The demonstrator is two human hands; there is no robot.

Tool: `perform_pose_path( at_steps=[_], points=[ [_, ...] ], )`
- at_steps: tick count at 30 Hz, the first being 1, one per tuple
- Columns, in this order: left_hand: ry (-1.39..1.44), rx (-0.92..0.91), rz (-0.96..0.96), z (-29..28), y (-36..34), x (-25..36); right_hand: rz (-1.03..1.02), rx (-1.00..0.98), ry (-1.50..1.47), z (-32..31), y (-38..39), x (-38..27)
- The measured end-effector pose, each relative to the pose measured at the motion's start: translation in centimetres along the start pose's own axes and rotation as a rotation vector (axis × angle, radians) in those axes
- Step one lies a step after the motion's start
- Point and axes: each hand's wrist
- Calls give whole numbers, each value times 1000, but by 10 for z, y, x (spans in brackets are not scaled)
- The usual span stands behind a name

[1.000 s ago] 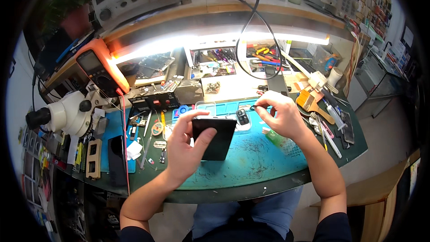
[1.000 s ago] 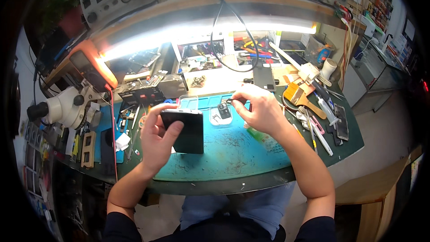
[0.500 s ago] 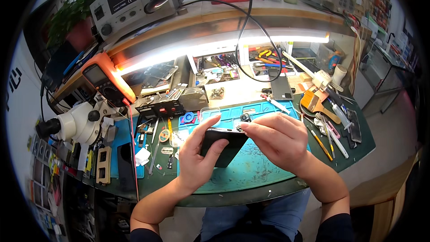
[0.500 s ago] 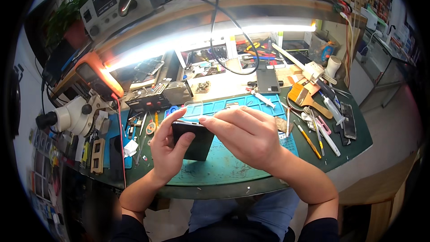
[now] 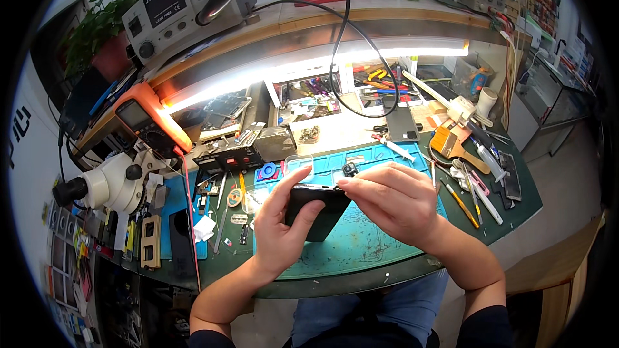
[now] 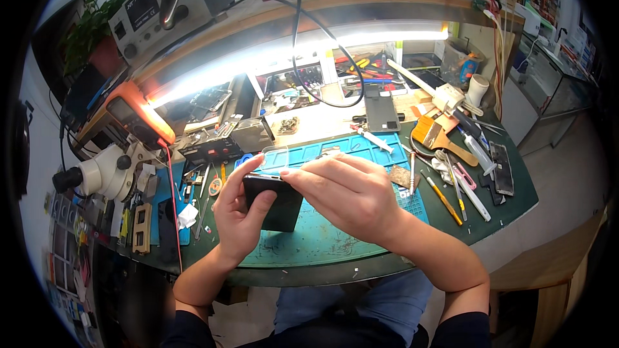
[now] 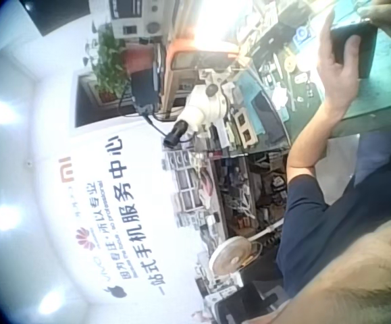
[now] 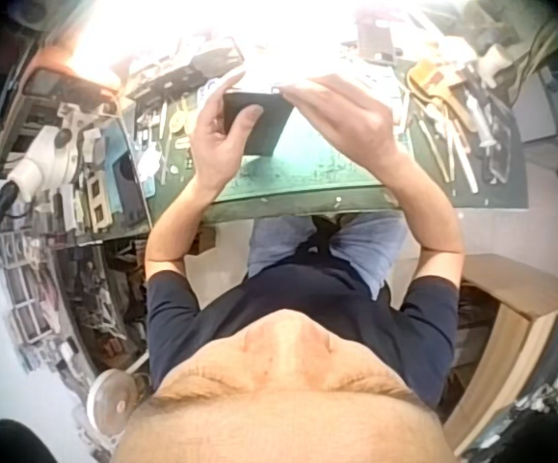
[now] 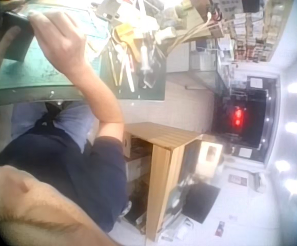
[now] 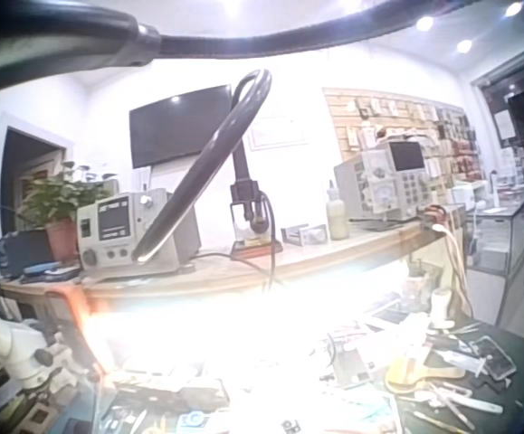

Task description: The person disassembles a smartphone, removes the back cover, and manipulates internal components including the motherboard and battery. They use a screwdriver to remove screws and a plastic pry tool to separate parts. The person connects a charging cable to the device to test functionality.

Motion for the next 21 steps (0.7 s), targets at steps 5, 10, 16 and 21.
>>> perform_pose_path(
  at_steps=[5, 10, 16, 21],
  points=[
    [-10, 6, -13, 1, 0, 0, -66, -4, 49, 1, 3, 2],
    [-211, 22, 109, 3, 5, -3, -164, 7, 120, 1, 6, 3],
    [-175, 51, 84, 4, 7, -7, -332, 44, 211, 3, 9, 5],
    [-114, 66, 51, 6, 9, -6, -403, 88, 297, 10, 13, 6]
  ],
)
Point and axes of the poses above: each hand's wrist, its own y-axis away from the middle knuckle, its own z-axis out of the palm, x = y × z, and after that the axes turned 11 degrees about y, right-handed
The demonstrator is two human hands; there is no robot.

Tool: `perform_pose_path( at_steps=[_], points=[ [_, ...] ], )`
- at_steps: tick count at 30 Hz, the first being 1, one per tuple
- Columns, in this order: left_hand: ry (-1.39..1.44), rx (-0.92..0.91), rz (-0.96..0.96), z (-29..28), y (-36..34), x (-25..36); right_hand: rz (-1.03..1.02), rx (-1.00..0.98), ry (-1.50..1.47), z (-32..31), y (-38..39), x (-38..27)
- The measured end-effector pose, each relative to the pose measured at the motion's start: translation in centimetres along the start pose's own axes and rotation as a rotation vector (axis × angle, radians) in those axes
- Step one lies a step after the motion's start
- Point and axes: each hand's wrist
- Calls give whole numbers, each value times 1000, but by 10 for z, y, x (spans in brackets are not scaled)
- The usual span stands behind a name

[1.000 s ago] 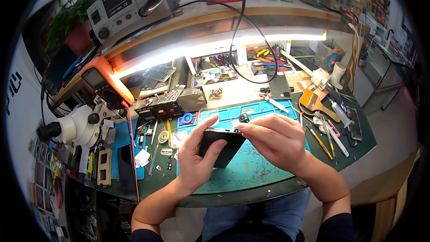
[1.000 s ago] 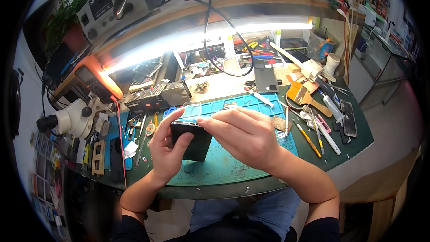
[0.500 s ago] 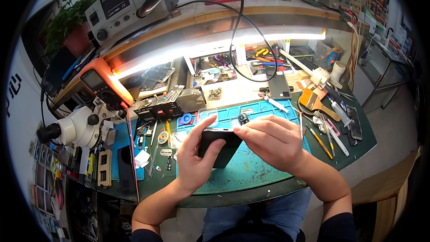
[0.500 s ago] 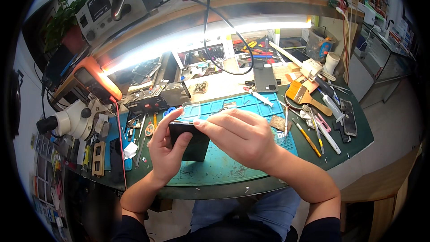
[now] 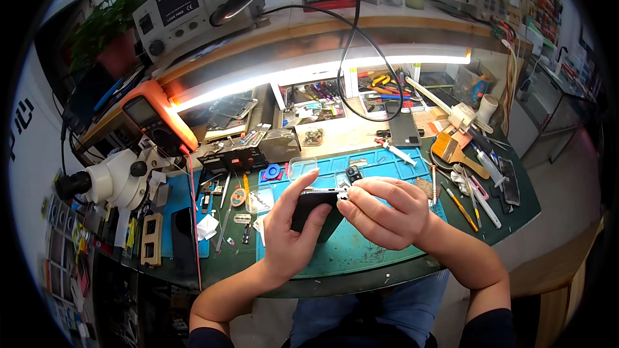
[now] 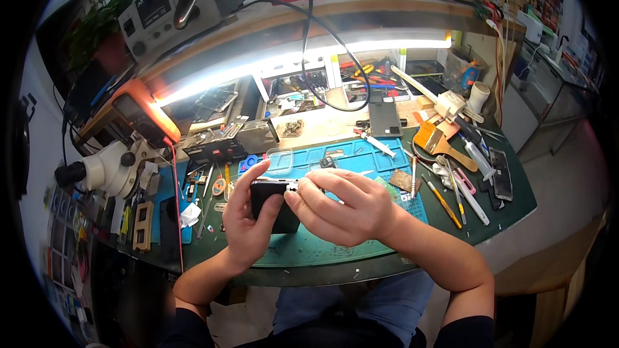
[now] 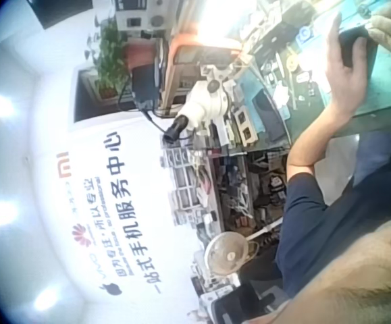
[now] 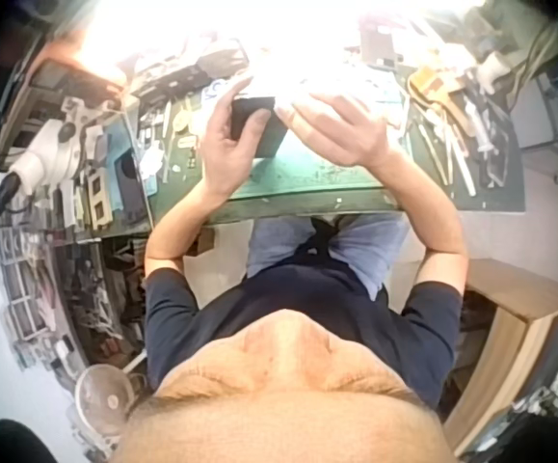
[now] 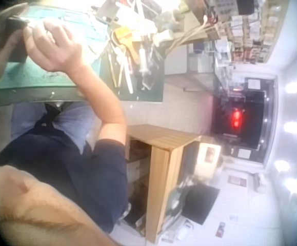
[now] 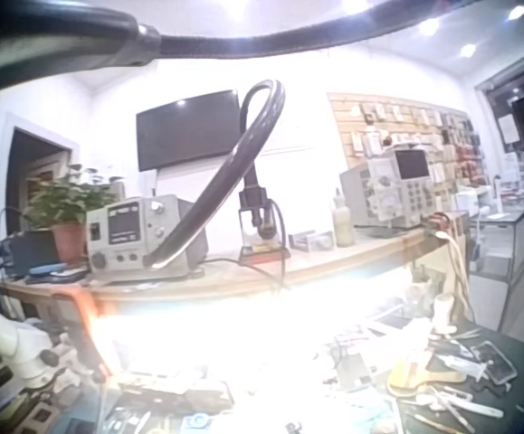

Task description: The person disassembles a smartphone, removes the back cover, and manipulates internal components including the motherboard and battery. They use a screwdriver to remove screws and a plastic pry tool to separate parts. The person connects a charging cable to the device to test functionality.

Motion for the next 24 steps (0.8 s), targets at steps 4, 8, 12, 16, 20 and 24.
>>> perform_pose_path(
  at_steps=[4, 8, 12, 16, 20, 24],
  points=[
    [0, 38, 38, 0, -2, 7, 96, -57, -68, -5, -14, -4],
    [-22, 63, 16, 2, 1, 13, 192, -85, -155, -9, -18, -10],
    [-24, 100, 14, 7, 4, 22, 245, -115, -202, -14, -25, -16],
    [34, 159, -9, 19, 10, 30, 263, -128, -169, -19, -26, -24],
    [84, 198, -39, 25, 17, 33, 271, -148, -159, -28, -29, -32],
    [118, 280, -58, 35, 24, 35, 260, -164, -182, -38, -36, -41]
  ],
)
Point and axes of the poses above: each hand's wrist, its own y-axis away from the middle knuckle, its own z-axis out of the palm, x = y × z, and after that the axes turned 11 degrees about y, right-handed
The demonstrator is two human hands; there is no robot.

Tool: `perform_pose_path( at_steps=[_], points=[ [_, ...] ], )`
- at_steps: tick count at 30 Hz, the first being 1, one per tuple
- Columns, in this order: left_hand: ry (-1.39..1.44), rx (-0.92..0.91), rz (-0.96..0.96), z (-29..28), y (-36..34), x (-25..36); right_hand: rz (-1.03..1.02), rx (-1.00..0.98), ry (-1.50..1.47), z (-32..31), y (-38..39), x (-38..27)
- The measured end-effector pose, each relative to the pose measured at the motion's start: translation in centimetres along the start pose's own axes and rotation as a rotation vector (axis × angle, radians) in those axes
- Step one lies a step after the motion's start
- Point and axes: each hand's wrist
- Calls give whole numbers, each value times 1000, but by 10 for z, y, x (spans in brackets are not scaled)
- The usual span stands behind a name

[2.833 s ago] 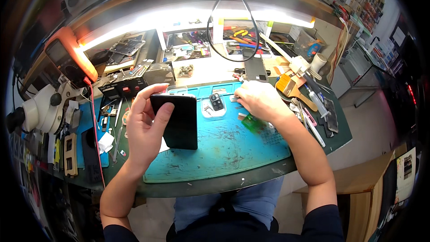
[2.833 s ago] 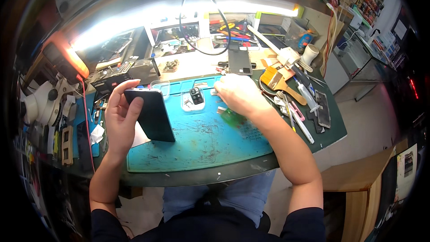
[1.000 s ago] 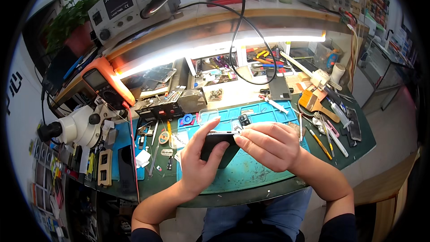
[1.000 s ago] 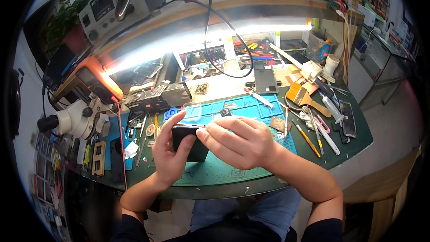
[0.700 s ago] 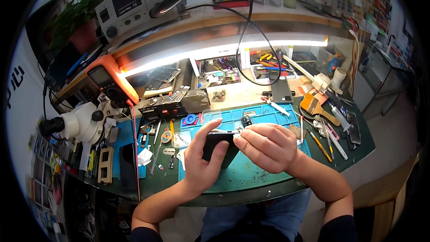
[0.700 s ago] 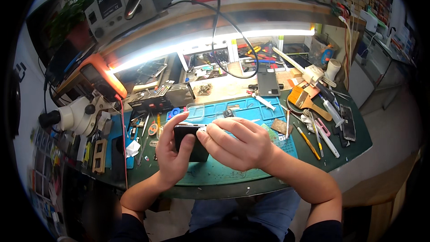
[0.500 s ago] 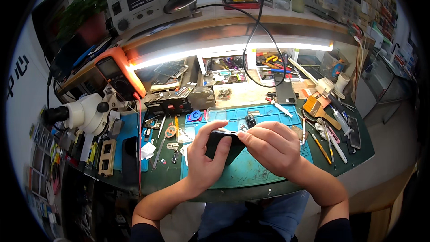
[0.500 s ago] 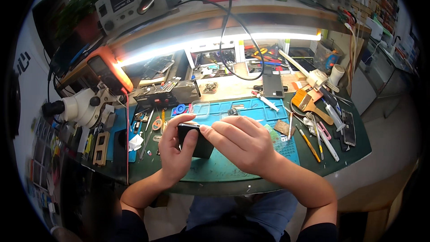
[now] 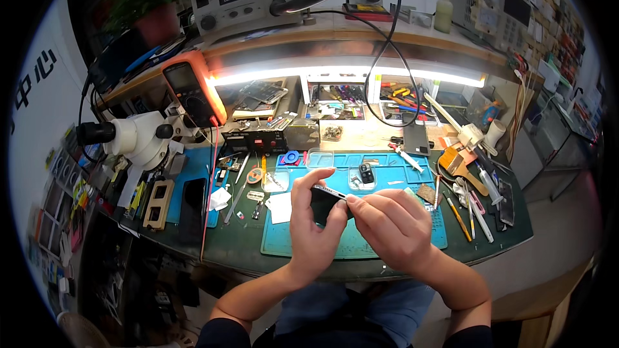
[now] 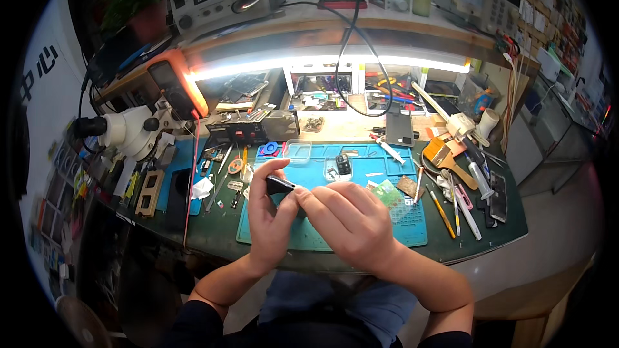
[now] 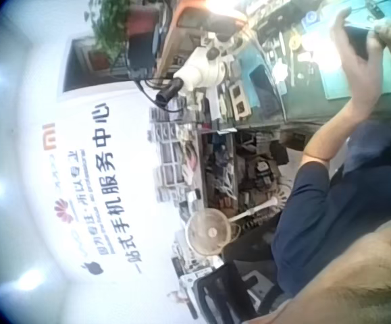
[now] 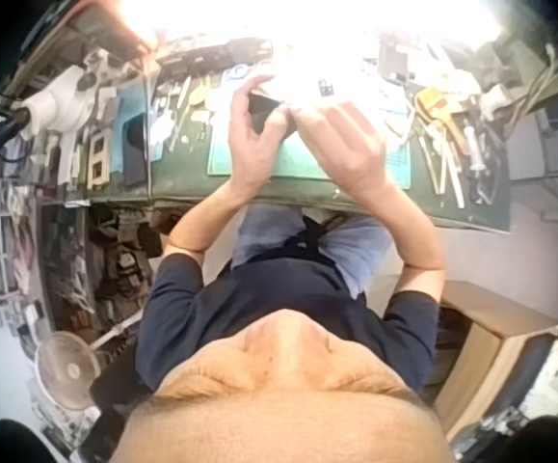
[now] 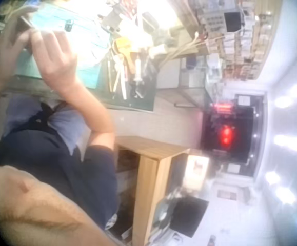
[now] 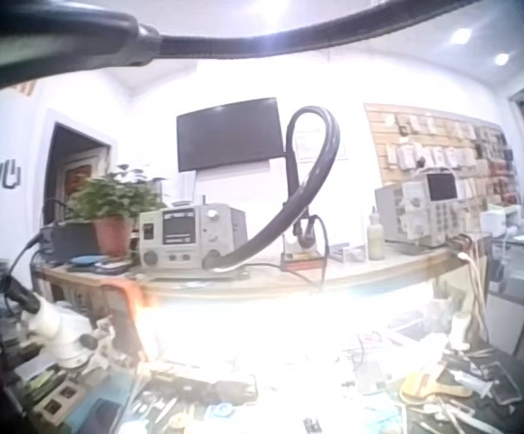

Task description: The person disassembles a smartphone, removes the back cover, and manipulates internal components including the motherboard and battery. They use a screwdriver to remove screws and a plastic pry tool to separate parts. The person connects a charging cable to the device to test functionality.

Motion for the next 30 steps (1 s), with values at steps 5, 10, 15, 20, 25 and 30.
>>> perform_pose_path(
  at_steps=[5, 10, 15, 20, 25, 30],
  points=[
    [15, 65, 39, 6, 7, -5, -10, 23, 84, 0, 7, -10],
    [-22, 58, 90, 3, 6, -7, -24, 26, 108, -2, 9, -17],
    [-13, 29, 157, -3, 7, -11, 0, 13, 62, -4, 12, -22],
    [26, -40, 183, -6, 10, -12, -4, 32, 100, -9, 11, -33],
    [-30, -93, 150, -7, 10, -8, 17, 50, 102, -5, 17, -26],
    [-19, -113, 124, -10, 9, -14, -32, 66, 124, -2, 16, -24]
  ],
)
Point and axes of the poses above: each hand's wrist, its own y-axis away from the middle knuckle, its own z-axis out of the palm, x = y × z, and after that the axes turned 11 degrees about y, right-handed
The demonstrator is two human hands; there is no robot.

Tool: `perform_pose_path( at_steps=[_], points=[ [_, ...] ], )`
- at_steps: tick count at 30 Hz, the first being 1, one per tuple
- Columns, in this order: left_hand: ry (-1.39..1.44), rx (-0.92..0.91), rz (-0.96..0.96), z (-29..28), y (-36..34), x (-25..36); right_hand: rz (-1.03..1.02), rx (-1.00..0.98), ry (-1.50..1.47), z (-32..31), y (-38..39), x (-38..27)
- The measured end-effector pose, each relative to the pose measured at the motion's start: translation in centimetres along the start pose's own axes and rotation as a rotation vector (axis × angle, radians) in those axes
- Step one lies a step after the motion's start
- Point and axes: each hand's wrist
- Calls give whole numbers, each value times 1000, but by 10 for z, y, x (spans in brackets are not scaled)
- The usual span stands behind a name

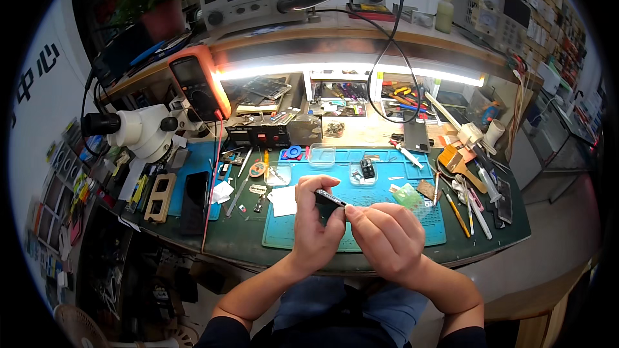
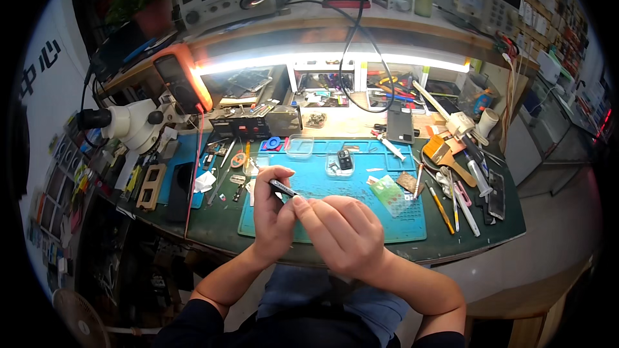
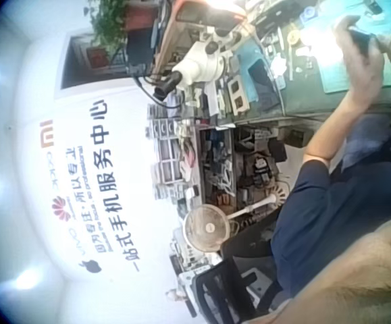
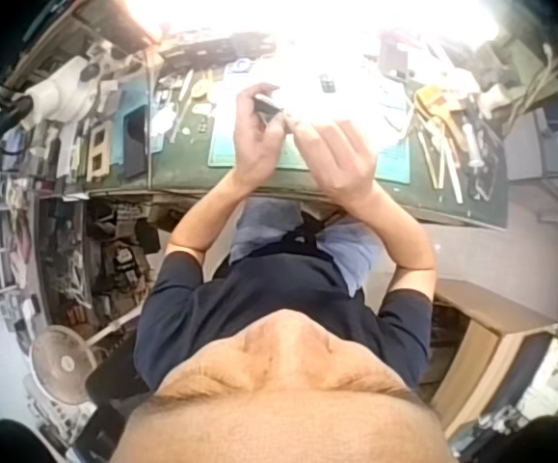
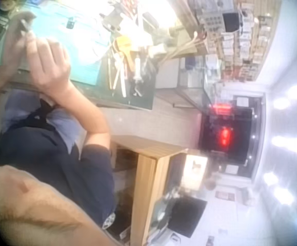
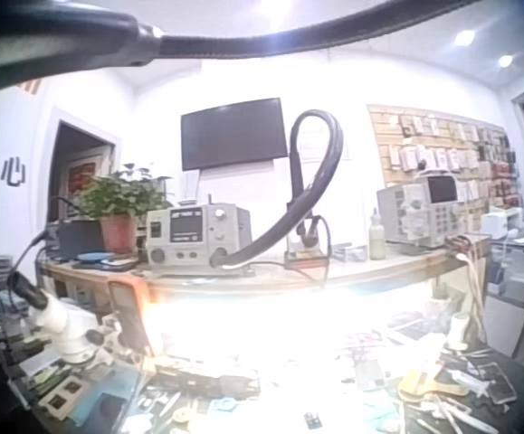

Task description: The person disassembles a smartphone, removes the back cover, and manipulates internal components including the motherboard and battery. They use a screwdriver to remove screws and a plastic pry tool to separate parts. The person connects a charging cable to the device to test functionality.

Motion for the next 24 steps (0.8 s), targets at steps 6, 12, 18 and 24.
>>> perform_pose_path(
  at_steps=[6, 12, 18, 24],
  points=[
    [32, 14, 31, 0, 0, 0, -89, -5, 42, -3, -4, 1],
    [16, 6, 72, 0, 0, 0, -143, -17, 97, -5, -4, -1],
    [-3, 44, 48, 4, 3, -1, -199, -30, 133, -8, -5, 2],
    [-51, 58, 58, 6, 7, -3, -282, -14, 178, -7, -3, 10]
  ],
)
Point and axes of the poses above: each hand's wrist, its own y-axis away from the middle knuckle, its own z-axis out of the palm, x = y × z, and after that the axes turned 11 degrees about y, right-handed
